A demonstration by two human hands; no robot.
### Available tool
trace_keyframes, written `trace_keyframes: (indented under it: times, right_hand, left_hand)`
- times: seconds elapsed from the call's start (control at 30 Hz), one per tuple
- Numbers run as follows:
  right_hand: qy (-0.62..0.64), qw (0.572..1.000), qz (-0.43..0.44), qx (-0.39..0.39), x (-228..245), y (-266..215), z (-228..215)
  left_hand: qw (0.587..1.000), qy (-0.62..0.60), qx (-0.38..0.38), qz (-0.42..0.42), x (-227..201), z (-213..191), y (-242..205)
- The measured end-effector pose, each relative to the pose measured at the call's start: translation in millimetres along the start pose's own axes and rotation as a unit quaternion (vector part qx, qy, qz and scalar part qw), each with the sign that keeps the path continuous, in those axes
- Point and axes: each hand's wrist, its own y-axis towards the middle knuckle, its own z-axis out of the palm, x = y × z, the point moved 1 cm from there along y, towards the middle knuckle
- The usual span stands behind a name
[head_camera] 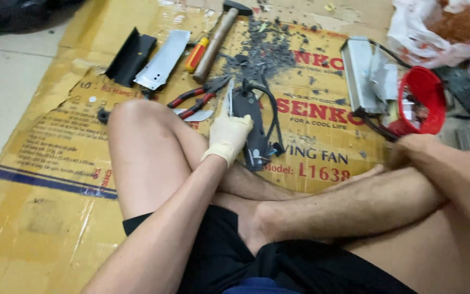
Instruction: The person sits cross-legged on the floor and uses a utility knife to scrape and clean the surface of a silver metal casing. They then pick up a black power adapter and inspect it briefly before setting it down.
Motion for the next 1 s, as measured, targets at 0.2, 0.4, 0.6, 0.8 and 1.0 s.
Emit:
trace_keyframes:
  times: [0.2,0.4,0.6,0.8,1.0]
  right_hand:
    - [-0.085,0.996,0.022,0.033,-170.8,359.3,342.0]
    - [0.213,0.9,0.16,-0.346,4.6,137.0,120.3]
    - [0.429,0.812,-0.14,-0.371,112.8,71.6,99.5]
    - [0.264,0.906,-0.126,-0.305,127.6,100.5,99.9]
    - [0.152,0.948,-0.08,-0.267,119.1,137.9,100.3]
  left_hand:
    - [0.977,0.2,0.042,0.054,40.5,35.5,30.8]
    - [0.921,0.297,0.224,0.119,39.8,71.0,30.4]
    - [0.938,0.275,0.193,-0.082,37.7,94.2,23.8]
    - [0.971,0.151,0.128,-0.131,27.8,59.9,-1.0]
    - [0.984,0.102,0.124,-0.083,17.9,38.1,-15.1]
